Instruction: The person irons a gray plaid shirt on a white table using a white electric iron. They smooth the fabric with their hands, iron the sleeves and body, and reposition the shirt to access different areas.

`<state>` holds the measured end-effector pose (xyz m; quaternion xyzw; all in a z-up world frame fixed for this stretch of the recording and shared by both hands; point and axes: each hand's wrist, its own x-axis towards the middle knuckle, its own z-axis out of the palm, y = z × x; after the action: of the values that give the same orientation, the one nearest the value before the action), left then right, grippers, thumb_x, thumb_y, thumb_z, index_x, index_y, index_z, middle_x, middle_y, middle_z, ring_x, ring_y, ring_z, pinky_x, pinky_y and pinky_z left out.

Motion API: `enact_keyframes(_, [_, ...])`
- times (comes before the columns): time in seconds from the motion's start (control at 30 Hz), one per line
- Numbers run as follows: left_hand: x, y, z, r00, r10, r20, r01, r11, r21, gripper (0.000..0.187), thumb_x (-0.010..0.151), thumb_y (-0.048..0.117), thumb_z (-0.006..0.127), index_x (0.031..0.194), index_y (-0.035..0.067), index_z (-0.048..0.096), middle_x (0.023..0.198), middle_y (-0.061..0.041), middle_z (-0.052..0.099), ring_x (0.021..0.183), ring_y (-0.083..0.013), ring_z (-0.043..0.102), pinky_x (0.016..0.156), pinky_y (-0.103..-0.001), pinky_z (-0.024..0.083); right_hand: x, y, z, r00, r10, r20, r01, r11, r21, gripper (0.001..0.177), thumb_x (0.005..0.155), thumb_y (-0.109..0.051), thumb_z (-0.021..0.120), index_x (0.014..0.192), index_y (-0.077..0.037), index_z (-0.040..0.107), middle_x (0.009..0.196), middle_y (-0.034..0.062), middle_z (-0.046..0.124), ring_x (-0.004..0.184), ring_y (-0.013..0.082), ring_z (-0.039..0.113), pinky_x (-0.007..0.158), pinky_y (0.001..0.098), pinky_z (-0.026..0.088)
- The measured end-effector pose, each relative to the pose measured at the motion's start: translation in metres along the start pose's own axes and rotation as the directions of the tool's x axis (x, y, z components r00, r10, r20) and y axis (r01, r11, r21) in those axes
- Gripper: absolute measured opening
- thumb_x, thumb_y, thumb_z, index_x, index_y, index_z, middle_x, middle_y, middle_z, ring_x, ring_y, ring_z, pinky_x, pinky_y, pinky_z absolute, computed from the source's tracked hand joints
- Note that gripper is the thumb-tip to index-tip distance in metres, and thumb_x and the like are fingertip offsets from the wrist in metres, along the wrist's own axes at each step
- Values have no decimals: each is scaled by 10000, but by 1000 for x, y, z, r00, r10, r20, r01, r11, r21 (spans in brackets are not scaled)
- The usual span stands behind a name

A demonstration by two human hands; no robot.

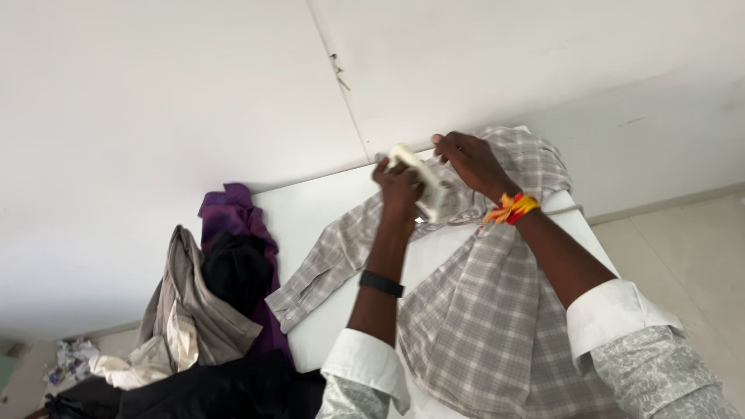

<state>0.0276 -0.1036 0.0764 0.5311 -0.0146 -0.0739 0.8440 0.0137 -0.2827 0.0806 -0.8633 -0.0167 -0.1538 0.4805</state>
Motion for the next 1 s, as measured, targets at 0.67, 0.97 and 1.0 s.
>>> enact_keyframes(0.67, [-124, 51, -213, 925, 235, 300, -310, 5, 951, 445, 990, 252, 612, 1419, 142, 560, 1466, -69, 531, 1309, -307, 447, 1061, -500, 374, 24, -70, 23, 841, -93, 533, 448, 672, -589, 489, 695, -556, 774, 1009, -190, 850, 887, 110, 797, 773, 308, 749, 774, 443, 595])
enact_keyframes(0.97, [-129, 57, -240, 877, 277, 392, -396, -43, 917, 462, 949, 126, 575, 1407, 189, 595, 1493, -12, 549, 1359, -272, 464, 1118, -460, 367, 8, -70, 25, 795, -195, 575, 564, 586, -582, 571, 651, -675, 808, 800, -125, 836, 747, 104, 774, 683, 288, 740, 692, 436, 581])
enact_keyframes(1.0, [-127, 56, -238, 875, 290, 389, -392, -48, 919, 467, 939, 115, 582, 1399, 188, 600, 1484, -14, 556, 1356, -276, 468, 1115, -458, 366, 8, -69, 29, 795, -196, 574, 559, 603, -569, 569, 647, -673, 806, 802, -126, 835, 733, 102, 770, 664, 287, 739, 681, 431, 583])
